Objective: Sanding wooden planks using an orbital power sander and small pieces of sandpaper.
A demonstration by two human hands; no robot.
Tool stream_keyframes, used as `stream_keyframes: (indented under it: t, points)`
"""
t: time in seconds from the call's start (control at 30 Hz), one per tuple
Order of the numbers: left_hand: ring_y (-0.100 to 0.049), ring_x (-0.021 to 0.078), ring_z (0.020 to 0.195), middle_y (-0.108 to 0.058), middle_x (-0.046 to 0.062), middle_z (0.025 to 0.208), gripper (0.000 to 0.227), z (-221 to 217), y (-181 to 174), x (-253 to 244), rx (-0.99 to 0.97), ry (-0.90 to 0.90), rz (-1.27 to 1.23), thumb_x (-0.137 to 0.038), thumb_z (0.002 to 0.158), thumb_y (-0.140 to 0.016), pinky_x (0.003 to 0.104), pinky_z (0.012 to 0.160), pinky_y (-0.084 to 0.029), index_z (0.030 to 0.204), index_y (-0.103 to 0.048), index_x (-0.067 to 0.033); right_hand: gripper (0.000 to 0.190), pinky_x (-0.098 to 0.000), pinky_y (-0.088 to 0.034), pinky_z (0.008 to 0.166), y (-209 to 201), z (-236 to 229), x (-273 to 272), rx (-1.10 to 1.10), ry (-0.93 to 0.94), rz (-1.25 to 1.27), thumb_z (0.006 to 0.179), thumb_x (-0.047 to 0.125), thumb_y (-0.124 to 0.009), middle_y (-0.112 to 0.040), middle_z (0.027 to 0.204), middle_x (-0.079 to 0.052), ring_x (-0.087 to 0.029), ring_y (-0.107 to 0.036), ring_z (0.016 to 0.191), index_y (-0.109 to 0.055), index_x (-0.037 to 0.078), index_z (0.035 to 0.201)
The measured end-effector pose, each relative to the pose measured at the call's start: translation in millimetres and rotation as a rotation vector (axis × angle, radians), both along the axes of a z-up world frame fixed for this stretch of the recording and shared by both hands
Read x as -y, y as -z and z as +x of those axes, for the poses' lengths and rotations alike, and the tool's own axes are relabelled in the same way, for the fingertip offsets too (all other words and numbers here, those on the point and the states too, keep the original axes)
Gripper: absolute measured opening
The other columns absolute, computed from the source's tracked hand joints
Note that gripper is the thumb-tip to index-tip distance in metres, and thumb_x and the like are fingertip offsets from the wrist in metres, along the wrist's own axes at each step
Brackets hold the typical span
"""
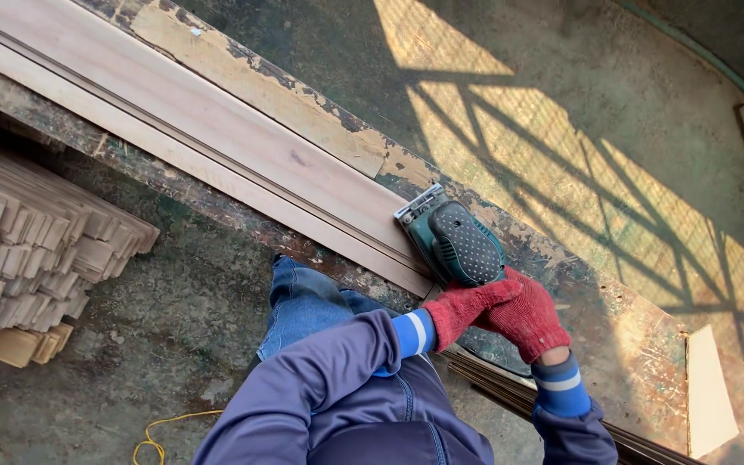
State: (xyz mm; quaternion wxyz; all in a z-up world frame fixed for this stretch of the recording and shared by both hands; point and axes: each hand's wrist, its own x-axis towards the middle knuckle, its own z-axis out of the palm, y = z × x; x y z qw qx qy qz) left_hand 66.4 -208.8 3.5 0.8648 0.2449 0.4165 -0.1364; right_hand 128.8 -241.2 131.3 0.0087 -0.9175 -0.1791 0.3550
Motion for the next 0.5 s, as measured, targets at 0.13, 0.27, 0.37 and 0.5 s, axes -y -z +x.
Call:
stream_keyframes:
  t: [0.13, 0.27, 0.37, 0.5]
  points:
    - [-0.074, 0.0289, 0.105, -0.075, 0.019, 0.107, 0.083, 3.6, -9.7, 15.6, -0.034, 0.013, 0.058, -0.047, 0.059, -0.101, 0.035, 0.098, -0.060, 0.121, -0.073, -0.0013, 0.050, -0.0595, -0.059, 0.093, 17.9, 7.0, 26.0, 0.000, 0.043, 0.060, 0.085, 0.031, -0.039, -0.076, 0.105, -0.022, -0.046, -0.069, 0.111, -0.072, 0.020, 0.120]
    - [-0.074, 0.0302, 0.104, -0.075, 0.019, 0.105, 0.079, -7.1, -31.9, -1.9, -0.054, -0.042, 0.080, -0.044, 0.055, -0.102, 0.037, 0.094, -0.061, 0.117, -0.076, -0.0020, 0.052, -0.0576, -0.058, 0.092, 9.4, -1.9, 13.2, 0.041, 0.075, 0.076, 0.086, 0.029, -0.034, -0.076, 0.100, -0.022, -0.047, -0.069, 0.108, -0.076, 0.016, 0.114]
    - [-0.073, 0.0279, 0.109, -0.075, 0.017, 0.111, 0.083, -6.2, -15.0, -6.8, -0.062, 0.022, 0.139, -0.051, 0.057, -0.099, 0.036, 0.096, -0.060, 0.123, -0.074, -0.0054, 0.049, -0.0578, -0.059, 0.093, 11.2, -6.0, 1.9, -0.028, 0.008, 0.086, 0.087, 0.032, -0.037, -0.075, 0.108, -0.021, -0.045, -0.068, 0.111, -0.073, 0.014, 0.116]
    - [-0.073, 0.0286, 0.108, -0.074, 0.016, 0.113, 0.089, -11.1, 26.9, -14.7, -0.074, -0.010, 0.141, -0.055, 0.061, -0.097, 0.035, 0.099, -0.060, 0.131, -0.070, -0.0082, 0.051, -0.0548, -0.058, 0.095, -11.3, -22.7, -35.1, -0.006, -0.068, 0.082, 0.086, 0.030, -0.038, -0.077, 0.102, -0.022, -0.044, -0.071, 0.108, -0.073, 0.010, 0.117]
